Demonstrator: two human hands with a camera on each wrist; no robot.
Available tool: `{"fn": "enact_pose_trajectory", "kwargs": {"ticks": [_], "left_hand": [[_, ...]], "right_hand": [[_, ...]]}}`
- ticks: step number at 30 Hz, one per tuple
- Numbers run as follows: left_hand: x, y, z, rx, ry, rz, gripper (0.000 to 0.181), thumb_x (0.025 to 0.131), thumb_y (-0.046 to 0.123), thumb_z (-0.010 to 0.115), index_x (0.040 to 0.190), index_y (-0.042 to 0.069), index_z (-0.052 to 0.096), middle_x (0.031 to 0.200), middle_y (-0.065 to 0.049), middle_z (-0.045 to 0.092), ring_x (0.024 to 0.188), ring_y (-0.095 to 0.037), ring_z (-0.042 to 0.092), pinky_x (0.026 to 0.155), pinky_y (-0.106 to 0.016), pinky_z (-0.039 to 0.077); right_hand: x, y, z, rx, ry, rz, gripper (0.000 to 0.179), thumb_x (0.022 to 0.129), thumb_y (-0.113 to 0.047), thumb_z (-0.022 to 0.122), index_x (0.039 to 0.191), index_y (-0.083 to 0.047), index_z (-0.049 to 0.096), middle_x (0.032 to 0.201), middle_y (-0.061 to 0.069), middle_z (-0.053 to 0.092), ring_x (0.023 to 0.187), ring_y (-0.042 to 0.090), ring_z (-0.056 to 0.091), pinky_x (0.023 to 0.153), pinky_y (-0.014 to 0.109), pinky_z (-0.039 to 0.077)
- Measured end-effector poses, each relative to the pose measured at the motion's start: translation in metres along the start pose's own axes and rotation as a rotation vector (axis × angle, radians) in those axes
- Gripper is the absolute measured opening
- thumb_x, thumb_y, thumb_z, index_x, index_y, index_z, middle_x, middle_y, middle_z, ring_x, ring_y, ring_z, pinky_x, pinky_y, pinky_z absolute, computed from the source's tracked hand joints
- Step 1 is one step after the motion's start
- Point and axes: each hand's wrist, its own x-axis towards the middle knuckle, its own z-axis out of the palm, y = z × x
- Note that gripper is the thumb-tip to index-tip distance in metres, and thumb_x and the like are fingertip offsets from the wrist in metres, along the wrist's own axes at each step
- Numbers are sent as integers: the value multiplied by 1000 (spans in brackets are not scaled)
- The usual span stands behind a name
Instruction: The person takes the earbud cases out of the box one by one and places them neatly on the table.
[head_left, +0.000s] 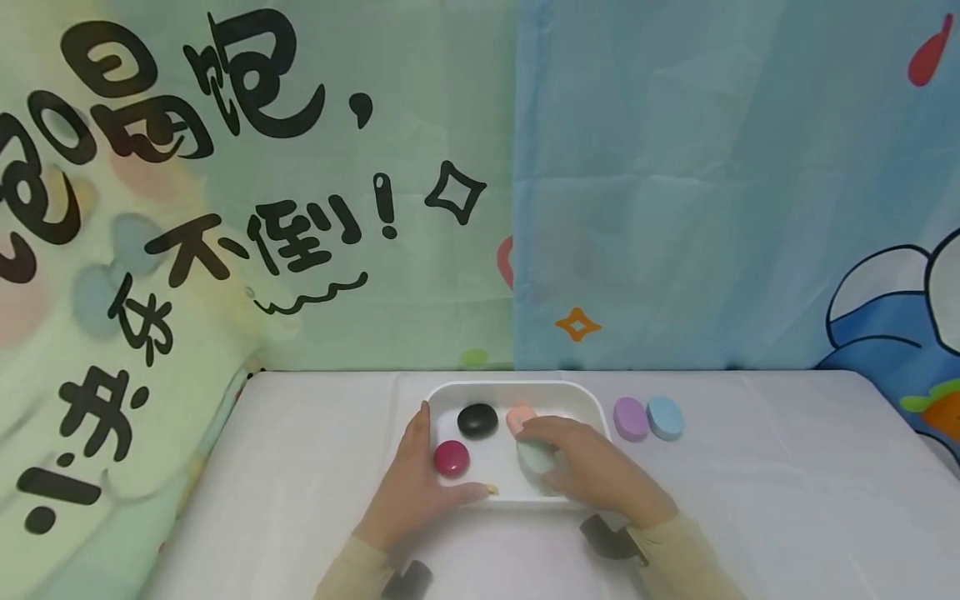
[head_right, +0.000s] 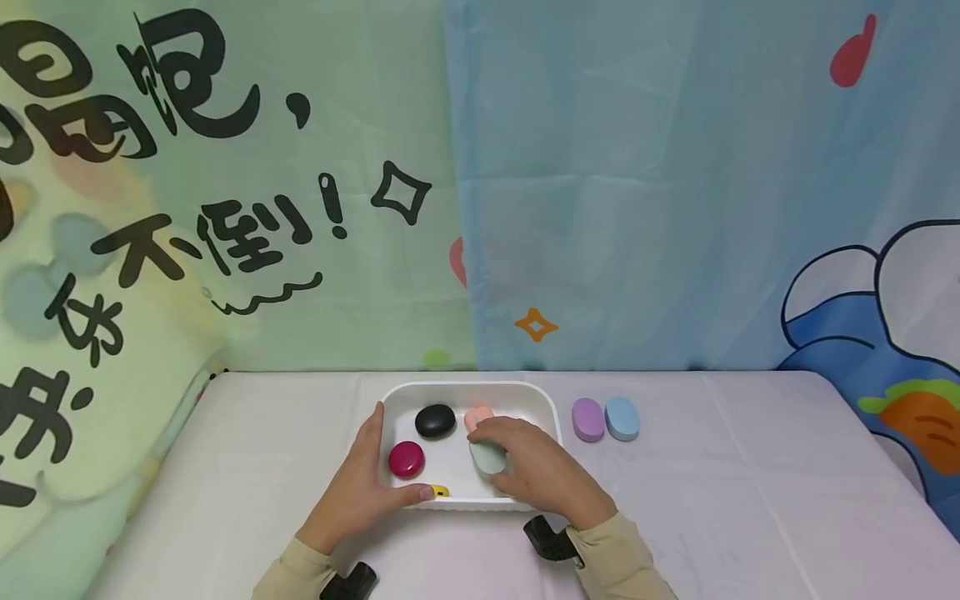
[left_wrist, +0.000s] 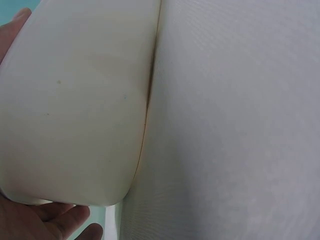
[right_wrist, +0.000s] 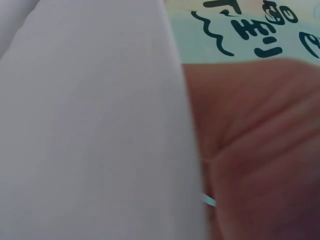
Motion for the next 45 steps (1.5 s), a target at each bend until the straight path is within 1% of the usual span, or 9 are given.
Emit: {"fn": "enact_pose_trajectory", "kwargs": {"ticks": [4, 8, 12, 21, 28, 32, 38, 42, 45], "left_hand": [[0, 2, -1, -6, 3, 4, 139, 62, 70, 84, 162, 7, 11, 165, -9, 22, 148, -28, 28, 116, -48, 32], [0, 1, -1, -6, -2, -5, 138, 63, 71, 83, 162, 9, 11, 165, -9, 22, 148, -28, 28, 116, -48, 33], [0, 0, 0, 3, -9, -15, 137, 63, 73, 82, 162, 10, 10, 165, -8, 22, 148, -28, 29, 115, -48, 33], [0, 1, 0, 7, -14, -26, 139, 62, 73, 82, 163, 12, 9, 165, -6, 22, 149, -25, 27, 116, -46, 33], [0, 1, 0, 17, -20, -39, 138, 62, 71, 83, 163, 12, 9, 166, -6, 21, 150, -25, 26, 117, -46, 32], [-1, 2, 0, 18, -22, -39, 138, 63, 70, 84, 163, 12, 8, 165, -7, 21, 149, -27, 27, 116, -48, 32], [-1, 2, 0, 20, -22, -32, 137, 64, 69, 84, 163, 11, 9, 165, -9, 22, 149, -28, 26, 116, -48, 33], [-1, 2, 0, 13, -17, -25, 136, 64, 69, 84, 162, 9, 10, 165, -10, 22, 149, -29, 28, 116, -49, 33], [-1, 3, 0, 6, -15, -20, 136, 64, 69, 84, 162, 9, 10, 164, -10, 23, 148, -29, 29, 116, -49, 33]], "right_hand": [[-2, 0, -4, -28, 29, -4, 50, 80, 4, 76, 128, -4, 66, 131, 8, 65, 126, 34, 56, 105, 50, 44], [-5, -1, -8, -39, 41, 46, 52, 82, 1, 76, 132, -6, 64, 135, 8, 63, 129, 33, 54, 106, 50, 44], [-9, 0, -11, -35, 63, 64, 54, 82, 0, 77, 135, -7, 63, 137, 8, 61, 130, 32, 53, 105, 51, 45], [-16, 6, -22, -52, 112, 53, 53, 83, -1, 75, 133, -8, 61, 138, 11, 59, 116, 26, 61, 95, 46, 52], [-20, 9, -35, -86, 136, 71, 51, 83, -1, 76, 132, -5, 62, 138, 15, 59, 125, 36, 55, 102, 53, 46], [-23, 11, -42, -98, 155, 83, 50, 83, -1, 74, 132, -5, 62, 136, 15, 59, 124, 37, 55, 100, 54, 46], [-28, 18, -48, -90, 185, 96, 50, 82, 3, 70, 131, -2, 60, 136, 16, 58, 122, 36, 57, 93, 51, 53], [-31, 22, -50, -104, 212, 83, 51, 81, 5, 69, 131, -2, 60, 135, 16, 58, 120, 35, 57, 91, 50, 54], [-33, 23, -53, -123, 229, 94, 50, 82, 3, 71, 130, -3, 61, 135, 14, 58, 117, 33, 59, 91, 50, 53]]}}
